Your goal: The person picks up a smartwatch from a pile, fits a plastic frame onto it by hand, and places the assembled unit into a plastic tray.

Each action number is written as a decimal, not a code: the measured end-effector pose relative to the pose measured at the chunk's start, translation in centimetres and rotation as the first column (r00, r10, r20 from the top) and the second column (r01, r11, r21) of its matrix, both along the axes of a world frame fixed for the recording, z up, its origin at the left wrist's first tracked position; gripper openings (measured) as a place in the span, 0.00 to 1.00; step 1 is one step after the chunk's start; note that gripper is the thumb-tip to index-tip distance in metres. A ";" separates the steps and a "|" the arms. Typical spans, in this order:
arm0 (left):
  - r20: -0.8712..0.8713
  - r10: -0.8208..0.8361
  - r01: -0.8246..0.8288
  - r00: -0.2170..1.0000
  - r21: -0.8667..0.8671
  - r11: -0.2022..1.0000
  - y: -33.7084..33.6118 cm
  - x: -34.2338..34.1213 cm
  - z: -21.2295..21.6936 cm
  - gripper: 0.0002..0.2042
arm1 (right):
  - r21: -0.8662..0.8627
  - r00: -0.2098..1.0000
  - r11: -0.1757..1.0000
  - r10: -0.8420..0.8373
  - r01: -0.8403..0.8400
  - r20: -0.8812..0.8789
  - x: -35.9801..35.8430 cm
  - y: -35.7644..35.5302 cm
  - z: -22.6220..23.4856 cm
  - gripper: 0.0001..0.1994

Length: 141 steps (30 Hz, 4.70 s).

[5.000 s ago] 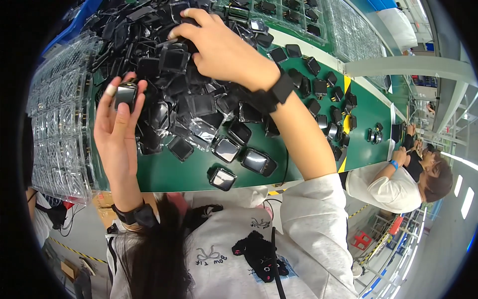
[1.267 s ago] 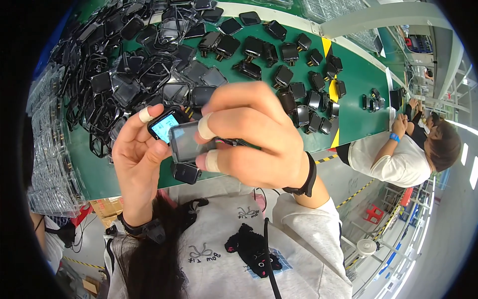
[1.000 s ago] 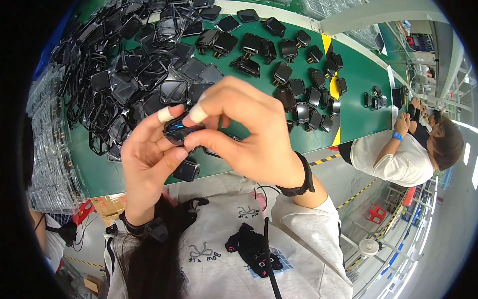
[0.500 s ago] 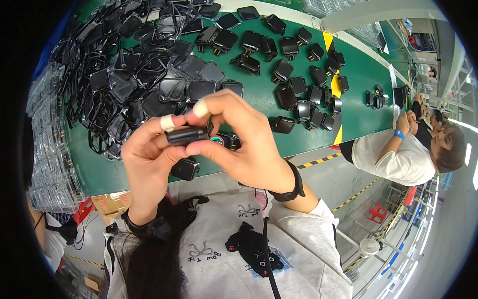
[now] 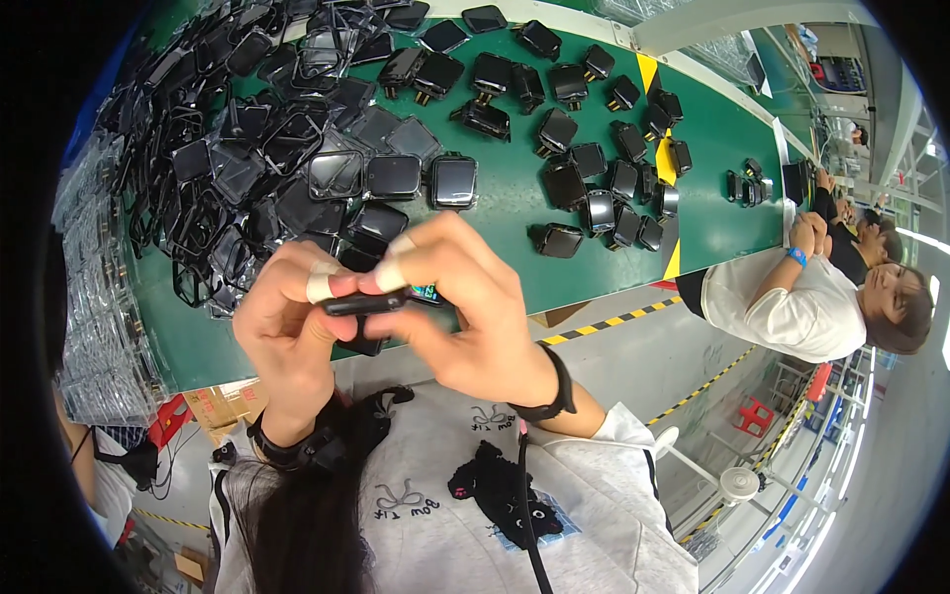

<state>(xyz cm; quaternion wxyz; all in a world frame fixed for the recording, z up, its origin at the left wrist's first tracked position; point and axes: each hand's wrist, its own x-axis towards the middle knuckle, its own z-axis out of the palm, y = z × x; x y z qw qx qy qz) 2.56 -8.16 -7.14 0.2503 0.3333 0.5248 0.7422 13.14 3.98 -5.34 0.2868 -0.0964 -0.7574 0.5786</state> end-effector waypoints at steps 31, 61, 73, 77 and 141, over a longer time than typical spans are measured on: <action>0.701 -0.340 0.389 0.626 0.097 0.916 1.1 -0.5 1.3 0.16 | 0.399 0.907 0.915 -0.211 0.053 0.365 1.8 3.7 3.7 0.23; 0.558 0.026 -0.050 0.829 0.029 0.998 -0.5 -2.8 0.2 0.22 | 0.646 0.954 0.703 0.246 -0.298 0.173 -6.8 3.9 3.4 0.09; 0.436 0.006 0.066 0.900 -0.149 0.987 -1.7 -2.8 -0.1 0.19 | -0.445 0.865 0.866 0.389 -0.227 0.316 -6.6 3.9 2.2 0.10; 0.288 0.041 0.033 0.957 -0.249 0.968 -1.6 -3.2 0.6 0.20 | -0.377 0.854 0.900 0.363 -0.218 0.373 -7.2 4.5 2.0 0.10; 0.485 -0.071 0.097 0.872 -0.028 0.995 0.6 -0.2 1.3 0.27 | 0.178 0.974 0.975 0.096 -0.134 0.205 -2.7 3.4 2.1 0.18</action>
